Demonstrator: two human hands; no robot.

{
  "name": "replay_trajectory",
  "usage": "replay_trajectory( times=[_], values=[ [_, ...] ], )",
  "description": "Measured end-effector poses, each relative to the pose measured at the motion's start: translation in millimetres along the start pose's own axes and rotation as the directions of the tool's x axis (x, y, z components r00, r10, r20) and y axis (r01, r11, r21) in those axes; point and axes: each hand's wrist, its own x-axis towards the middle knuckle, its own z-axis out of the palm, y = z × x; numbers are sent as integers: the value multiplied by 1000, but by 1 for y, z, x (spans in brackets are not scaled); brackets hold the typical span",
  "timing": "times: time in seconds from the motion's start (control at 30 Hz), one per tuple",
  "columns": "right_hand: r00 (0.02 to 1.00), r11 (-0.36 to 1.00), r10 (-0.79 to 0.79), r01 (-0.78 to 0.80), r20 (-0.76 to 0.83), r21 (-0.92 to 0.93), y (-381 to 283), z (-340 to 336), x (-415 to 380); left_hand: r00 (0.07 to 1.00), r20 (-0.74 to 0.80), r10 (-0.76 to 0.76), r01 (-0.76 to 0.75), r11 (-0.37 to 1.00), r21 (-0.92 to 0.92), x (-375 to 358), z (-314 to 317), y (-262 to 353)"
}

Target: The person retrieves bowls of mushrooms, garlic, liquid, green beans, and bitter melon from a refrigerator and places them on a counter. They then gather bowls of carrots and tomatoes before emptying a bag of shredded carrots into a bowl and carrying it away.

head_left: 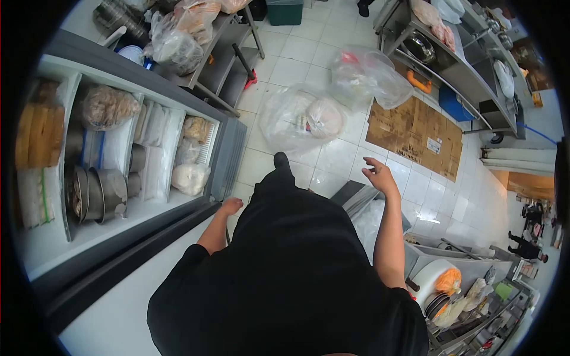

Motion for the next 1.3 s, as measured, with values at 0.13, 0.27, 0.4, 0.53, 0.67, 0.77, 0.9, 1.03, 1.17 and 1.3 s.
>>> replay_trajectory(
  times=[0.13, 0.27, 0.4, 0.53, 0.67, 0.77, 0.9, 1.03, 1.17, 1.3],
  values=[
    [995, 971, 39, -16, 92, -237, 56, 34, 46, 988, -155, -24, -4, 984, -177, 21, -60, 27],
    [942, 982, 189, -180, 276, -58, 168, 102, 106, 972, -236, 10, -107, 910, -400, 35, -120, 46],
    [729, 844, 455, -537, 512, 14, 167, 123, 137, 950, -311, 19, -170, 868, -466, 30, -161, 71],
    [733, 874, 466, -470, 495, -127, 100, 127, 200, 936, -351, 37, -201, 873, -444, 14, -185, 94],
    [759, 942, 334, -257, 559, -214, 34, 145, 324, 930, -367, 26, -190, 888, -419, 4, -189, 98],
    [891, 923, -166, 291, 423, -251, -49, 168, 415, 913, -407, 25, -203, 894, -399, 22, -172, 73],
    [791, 834, -449, 538, 415, -123, -224, 180, 481, 890, -444, -103, -122, 885, -450, 30, -186, 84],
    [665, 754, -541, 655, 515, -54, -359, 179, 509, 817, -550, -170, -169, 842, -512, 66, -198, 92],
    [532, 709, -530, 705, 660, 0, -425, 163, 538, 834, -499, -236, -208, 703, -680, 98, -246, 148],
    [435, 681, -461, 732, 774, -5, -438, 136, 583, 801, -560, -212, -292, 679, -674, 126, -326, 224]
  ],
)
